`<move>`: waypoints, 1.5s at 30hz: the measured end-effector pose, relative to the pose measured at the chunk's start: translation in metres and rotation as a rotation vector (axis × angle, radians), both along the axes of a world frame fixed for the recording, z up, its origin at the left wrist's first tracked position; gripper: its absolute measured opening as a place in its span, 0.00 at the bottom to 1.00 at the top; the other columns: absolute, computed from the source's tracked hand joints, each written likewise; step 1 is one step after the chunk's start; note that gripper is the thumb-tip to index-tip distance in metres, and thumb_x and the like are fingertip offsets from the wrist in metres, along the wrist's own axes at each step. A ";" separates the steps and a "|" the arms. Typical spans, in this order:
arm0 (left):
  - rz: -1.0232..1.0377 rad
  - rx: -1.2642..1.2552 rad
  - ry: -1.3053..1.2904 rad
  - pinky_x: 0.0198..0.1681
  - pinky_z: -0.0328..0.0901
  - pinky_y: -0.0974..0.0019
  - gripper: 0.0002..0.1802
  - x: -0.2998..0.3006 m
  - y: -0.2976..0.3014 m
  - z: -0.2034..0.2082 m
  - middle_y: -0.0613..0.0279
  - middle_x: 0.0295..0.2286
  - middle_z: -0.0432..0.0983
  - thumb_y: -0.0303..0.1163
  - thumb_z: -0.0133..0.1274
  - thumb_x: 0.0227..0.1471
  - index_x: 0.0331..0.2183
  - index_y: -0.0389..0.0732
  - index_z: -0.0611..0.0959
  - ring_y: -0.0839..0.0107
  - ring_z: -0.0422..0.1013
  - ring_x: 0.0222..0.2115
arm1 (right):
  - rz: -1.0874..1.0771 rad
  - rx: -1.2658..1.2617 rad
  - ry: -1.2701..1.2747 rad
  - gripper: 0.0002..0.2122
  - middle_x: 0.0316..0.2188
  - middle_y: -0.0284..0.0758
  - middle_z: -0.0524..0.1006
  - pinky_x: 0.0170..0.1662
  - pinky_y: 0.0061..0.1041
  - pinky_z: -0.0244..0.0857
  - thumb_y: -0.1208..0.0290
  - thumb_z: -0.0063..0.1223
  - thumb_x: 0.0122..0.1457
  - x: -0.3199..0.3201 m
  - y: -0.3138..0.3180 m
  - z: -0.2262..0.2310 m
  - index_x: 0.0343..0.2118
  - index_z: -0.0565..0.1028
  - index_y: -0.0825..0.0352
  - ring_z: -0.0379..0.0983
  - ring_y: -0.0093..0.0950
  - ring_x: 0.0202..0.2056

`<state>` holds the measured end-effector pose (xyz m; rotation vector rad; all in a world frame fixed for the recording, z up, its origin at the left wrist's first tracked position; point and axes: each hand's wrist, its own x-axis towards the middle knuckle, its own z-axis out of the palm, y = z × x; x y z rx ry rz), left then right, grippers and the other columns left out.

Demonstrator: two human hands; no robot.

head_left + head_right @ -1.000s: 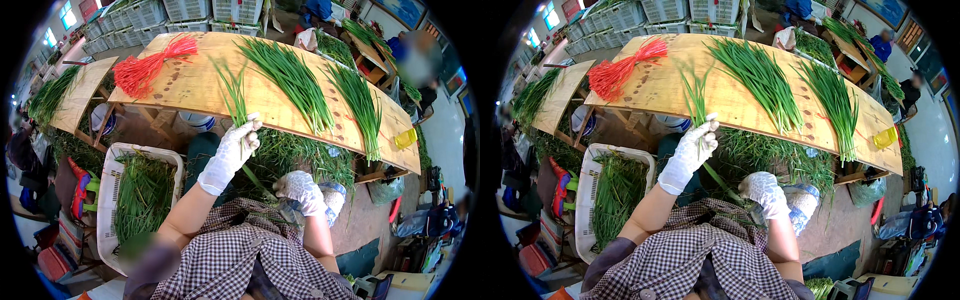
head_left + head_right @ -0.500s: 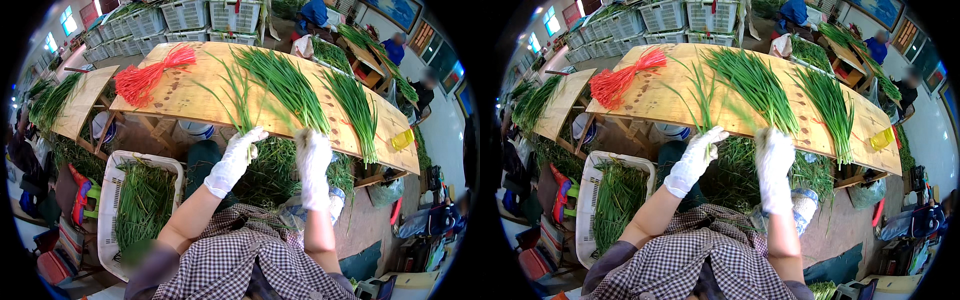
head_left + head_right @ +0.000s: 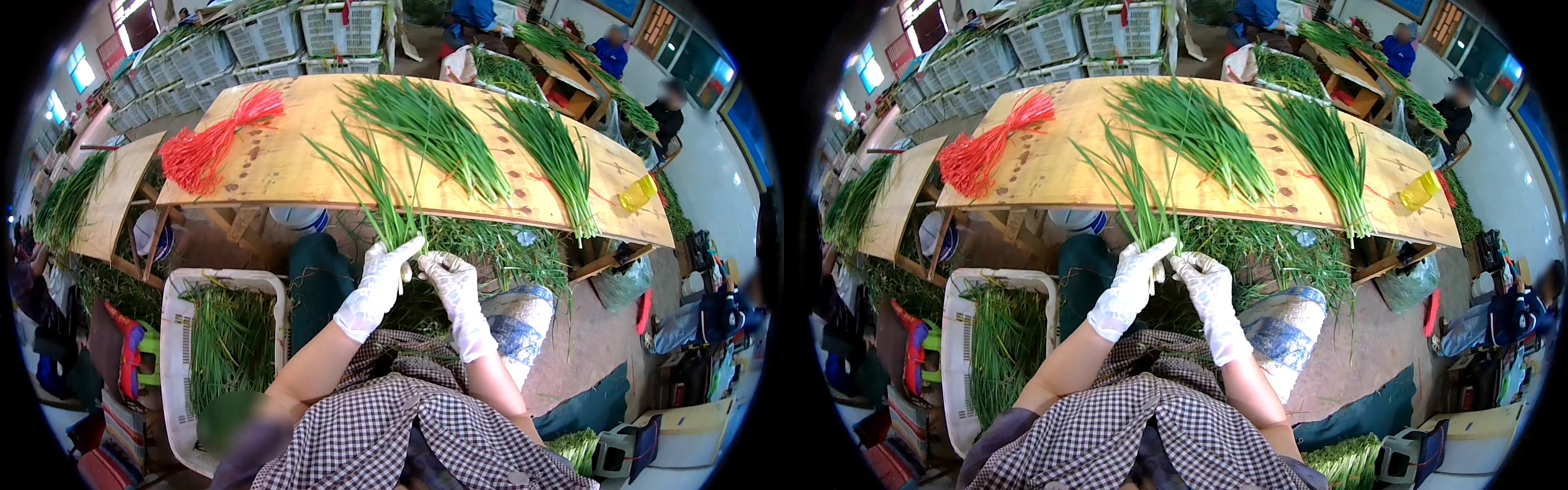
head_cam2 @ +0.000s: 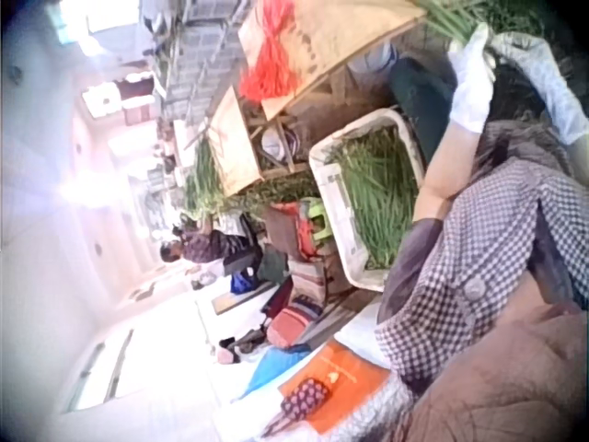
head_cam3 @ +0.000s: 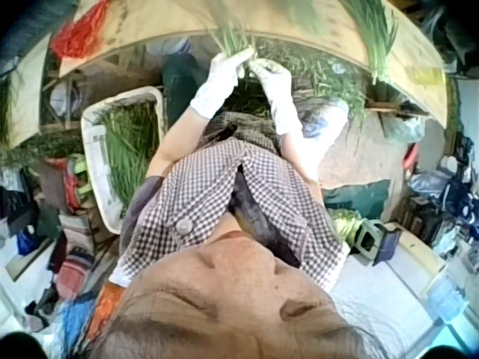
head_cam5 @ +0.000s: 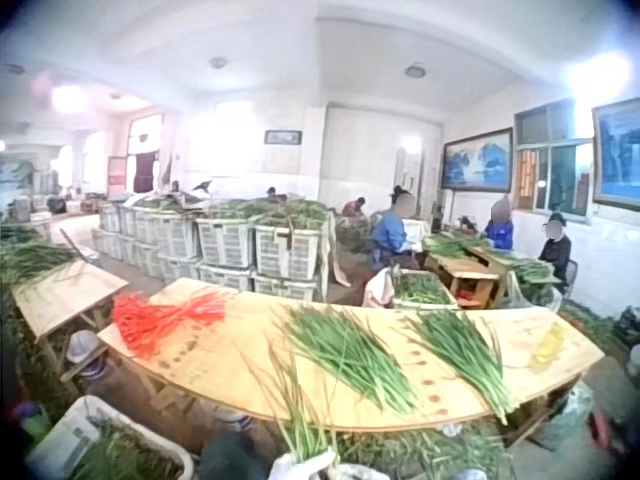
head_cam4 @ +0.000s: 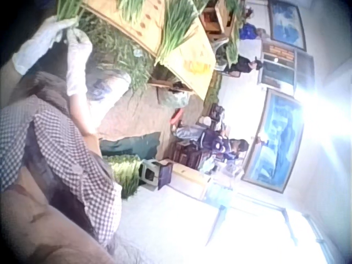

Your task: The person takes a bundle of green chives from a crate and places it on a wooden table to sort and bundle it with a red tie.

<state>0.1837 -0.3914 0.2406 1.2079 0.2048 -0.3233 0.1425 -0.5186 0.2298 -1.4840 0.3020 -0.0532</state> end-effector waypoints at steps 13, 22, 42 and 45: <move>-0.049 -0.733 -0.027 0.37 0.67 0.61 0.12 0.025 0.040 0.083 0.62 0.27 0.73 0.35 0.46 0.58 0.39 0.39 0.75 0.68 0.70 0.26 | -0.309 -1.332 -0.390 0.10 0.24 0.35 0.77 0.28 0.31 0.69 0.60 0.58 0.49 0.022 -0.054 0.040 0.32 0.76 0.57 0.75 0.34 0.24; -0.123 -0.719 0.015 0.16 0.53 0.81 0.05 0.026 0.032 0.020 0.77 0.14 0.56 0.31 0.49 0.56 0.28 0.47 0.72 0.86 0.53 0.12 | -0.555 -1.537 -0.241 0.03 0.18 0.34 0.75 0.23 0.29 0.67 0.73 0.49 0.48 0.108 -0.061 0.077 0.23 0.74 0.60 0.75 0.29 0.22; -0.058 -0.708 -0.027 0.17 0.54 0.79 0.03 0.018 0.043 0.018 0.76 0.17 0.58 0.29 0.49 0.56 0.31 0.46 0.71 0.85 0.54 0.15 | -0.301 -1.432 0.018 0.06 0.15 0.33 0.74 0.25 0.28 0.66 0.70 0.50 0.50 0.095 -0.042 0.085 0.18 0.75 0.57 0.75 0.26 0.24; 0.083 -0.448 0.068 0.18 0.56 0.76 0.05 0.019 0.025 0.020 0.69 0.24 0.74 0.35 0.53 0.53 0.31 0.47 0.74 0.83 0.58 0.14 | -0.156 -0.517 -0.040 0.11 0.15 0.30 0.73 0.25 0.17 0.66 0.63 0.50 0.57 0.046 -0.057 0.078 0.27 0.78 0.64 0.71 0.21 0.20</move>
